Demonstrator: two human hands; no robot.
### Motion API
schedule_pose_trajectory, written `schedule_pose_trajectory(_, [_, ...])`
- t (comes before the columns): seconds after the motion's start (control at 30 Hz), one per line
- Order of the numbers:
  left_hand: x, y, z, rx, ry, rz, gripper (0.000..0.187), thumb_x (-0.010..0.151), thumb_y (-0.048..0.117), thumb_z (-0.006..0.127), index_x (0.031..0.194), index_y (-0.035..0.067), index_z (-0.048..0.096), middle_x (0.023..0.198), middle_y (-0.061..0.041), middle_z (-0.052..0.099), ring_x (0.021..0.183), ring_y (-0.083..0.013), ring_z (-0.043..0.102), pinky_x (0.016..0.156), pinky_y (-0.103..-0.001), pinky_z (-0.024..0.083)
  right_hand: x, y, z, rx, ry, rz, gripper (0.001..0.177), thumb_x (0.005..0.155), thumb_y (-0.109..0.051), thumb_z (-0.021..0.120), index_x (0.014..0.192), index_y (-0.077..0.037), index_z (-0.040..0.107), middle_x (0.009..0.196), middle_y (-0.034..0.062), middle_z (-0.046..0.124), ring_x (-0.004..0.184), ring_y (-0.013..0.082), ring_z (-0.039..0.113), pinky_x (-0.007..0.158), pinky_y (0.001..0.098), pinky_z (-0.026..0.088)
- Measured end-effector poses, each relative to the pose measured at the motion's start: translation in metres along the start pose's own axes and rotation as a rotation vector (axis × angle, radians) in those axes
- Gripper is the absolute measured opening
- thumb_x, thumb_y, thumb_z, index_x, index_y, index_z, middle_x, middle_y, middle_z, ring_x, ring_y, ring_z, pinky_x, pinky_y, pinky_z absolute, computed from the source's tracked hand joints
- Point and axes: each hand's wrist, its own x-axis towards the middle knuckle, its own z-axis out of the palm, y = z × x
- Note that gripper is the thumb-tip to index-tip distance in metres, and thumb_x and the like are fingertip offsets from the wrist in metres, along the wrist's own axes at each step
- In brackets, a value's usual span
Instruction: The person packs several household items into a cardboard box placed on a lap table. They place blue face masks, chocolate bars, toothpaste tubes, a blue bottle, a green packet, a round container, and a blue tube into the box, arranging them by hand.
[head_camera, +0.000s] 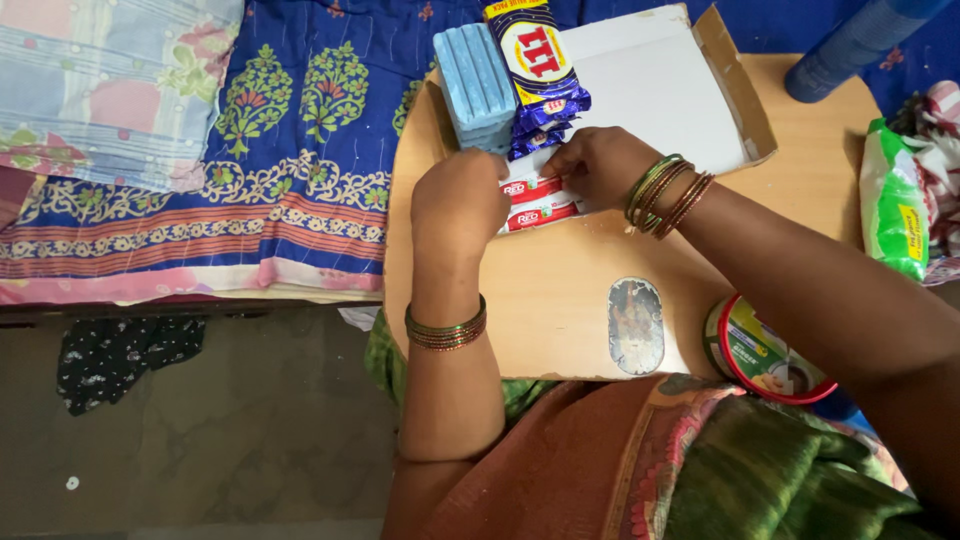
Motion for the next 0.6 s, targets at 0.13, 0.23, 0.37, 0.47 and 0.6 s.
schedule_pose_trajectory(0.13, [0.005, -0.005, 0.004, 0.009, -0.033, -0.038, 0.025, 0.076, 0.009, 0.072, 0.099, 0.014, 0.079, 0.110, -0.012, 0.070, 0.100, -0.0318, 0.068, 0.084, -0.045, 0.053, 0.000, -0.013, -0.004, 0.070, -0.019, 0.023, 0.028, 0.084, -0.005, 0.069, 0.105, -0.019, 0.082, 0.110, 0.0076, 0.073, 0.096, 0.0232, 0.071, 0.088, 0.0348, 0.057])
schedule_pose_trajectory(0.23, [0.005, -0.008, 0.007, 0.047, -0.055, -0.017, 0.022, 0.077, 0.008, 0.071, 0.098, 0.014, 0.079, 0.107, -0.012, 0.072, 0.100, -0.0328, 0.068, 0.085, -0.045, 0.054, -0.001, -0.032, -0.014, 0.195, -0.160, 0.257, 0.024, 0.088, -0.012, 0.068, 0.108, -0.020, 0.080, 0.106, 0.0057, 0.076, 0.090, 0.0210, 0.075, 0.085, 0.0332, 0.060])
schedule_pose_trajectory(0.37, [0.004, -0.009, 0.005, 0.047, -0.083, -0.060, 0.026, 0.077, 0.005, 0.070, 0.099, 0.015, 0.079, 0.100, -0.014, 0.074, 0.097, -0.0323, 0.070, 0.084, -0.044, 0.054, -0.008, -0.030, -0.024, 0.214, -0.157, 0.132, 0.025, 0.083, -0.016, 0.076, 0.108, -0.017, 0.078, 0.103, 0.0050, 0.073, 0.090, 0.0168, 0.074, 0.080, 0.0332, 0.059])
schedule_pose_trajectory(0.47, [0.004, -0.006, 0.000, 0.035, -0.018, -0.049, 0.024, 0.077, 0.006, 0.070, 0.097, 0.015, 0.079, 0.098, -0.014, 0.074, 0.094, -0.0332, 0.071, 0.082, -0.045, 0.054, -0.020, 0.022, -0.038, 0.060, 0.294, -0.074, 0.015, 0.095, -0.014, 0.071, 0.108, -0.012, 0.078, 0.109, 0.0072, 0.075, 0.096, 0.0188, 0.072, 0.087, 0.0337, 0.058])
schedule_pose_trajectory(0.6, [0.002, 0.008, -0.011, -0.082, 0.036, 0.032, 0.015, 0.079, 0.017, 0.074, 0.093, 0.013, 0.080, 0.095, -0.013, 0.074, 0.088, -0.0336, 0.070, 0.076, -0.045, 0.054, -0.046, 0.161, -0.081, 0.461, 1.147, -0.116, 0.018, 0.103, 0.003, 0.072, 0.116, -0.008, 0.066, 0.102, 0.0028, 0.062, 0.090, 0.0118, 0.056, 0.083, 0.0262, 0.049])
